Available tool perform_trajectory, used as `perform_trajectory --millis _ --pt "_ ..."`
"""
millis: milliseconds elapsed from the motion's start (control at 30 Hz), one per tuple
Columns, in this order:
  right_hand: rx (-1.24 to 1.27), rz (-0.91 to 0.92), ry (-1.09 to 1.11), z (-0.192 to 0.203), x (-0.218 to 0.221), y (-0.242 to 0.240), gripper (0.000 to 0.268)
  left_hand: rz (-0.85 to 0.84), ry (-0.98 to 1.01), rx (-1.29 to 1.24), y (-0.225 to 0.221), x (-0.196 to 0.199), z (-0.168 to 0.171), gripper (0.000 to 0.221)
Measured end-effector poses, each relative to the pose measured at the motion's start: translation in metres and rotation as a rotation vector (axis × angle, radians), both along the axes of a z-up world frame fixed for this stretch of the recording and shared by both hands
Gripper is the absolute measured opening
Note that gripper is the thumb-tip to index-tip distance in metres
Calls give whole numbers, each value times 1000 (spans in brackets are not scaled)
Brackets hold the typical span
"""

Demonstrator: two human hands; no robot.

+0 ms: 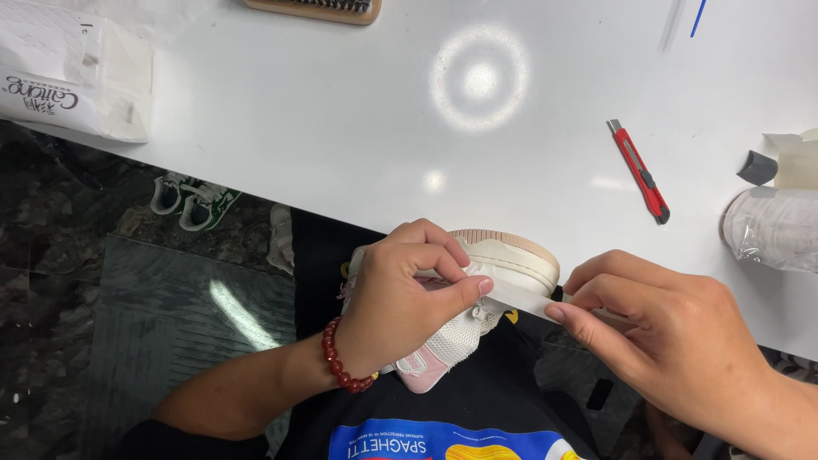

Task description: Applying masking tape to the sole of a sneaker and trimming it with a utility knife for customization.

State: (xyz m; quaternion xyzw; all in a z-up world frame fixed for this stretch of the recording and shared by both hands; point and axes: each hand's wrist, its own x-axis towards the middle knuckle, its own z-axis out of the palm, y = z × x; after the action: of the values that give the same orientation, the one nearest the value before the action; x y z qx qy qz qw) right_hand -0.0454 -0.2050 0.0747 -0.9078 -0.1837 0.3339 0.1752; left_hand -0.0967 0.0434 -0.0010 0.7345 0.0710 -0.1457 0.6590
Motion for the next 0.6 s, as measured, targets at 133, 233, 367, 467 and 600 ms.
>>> perform_trajectory --millis 133,233,367,467,600 --pt "43 -40 2 -2 -1 -1 23 5 5 -118 -8 -5 -10 18" --pt "99 -37 -50 -2 1 1 22 13 -75 -72 -11 -5 -12 19" --pt "0 -34 -13 2 10 8 24 38 -21 -96 -13 -4 -13 19" --pt "-125 -32 27 5 16 15 27 48 -29 -83 -12 -2 -14 19" --pt "-301 -43 49 11 22 28 31 45 0 -92 -11 2 -13 20"
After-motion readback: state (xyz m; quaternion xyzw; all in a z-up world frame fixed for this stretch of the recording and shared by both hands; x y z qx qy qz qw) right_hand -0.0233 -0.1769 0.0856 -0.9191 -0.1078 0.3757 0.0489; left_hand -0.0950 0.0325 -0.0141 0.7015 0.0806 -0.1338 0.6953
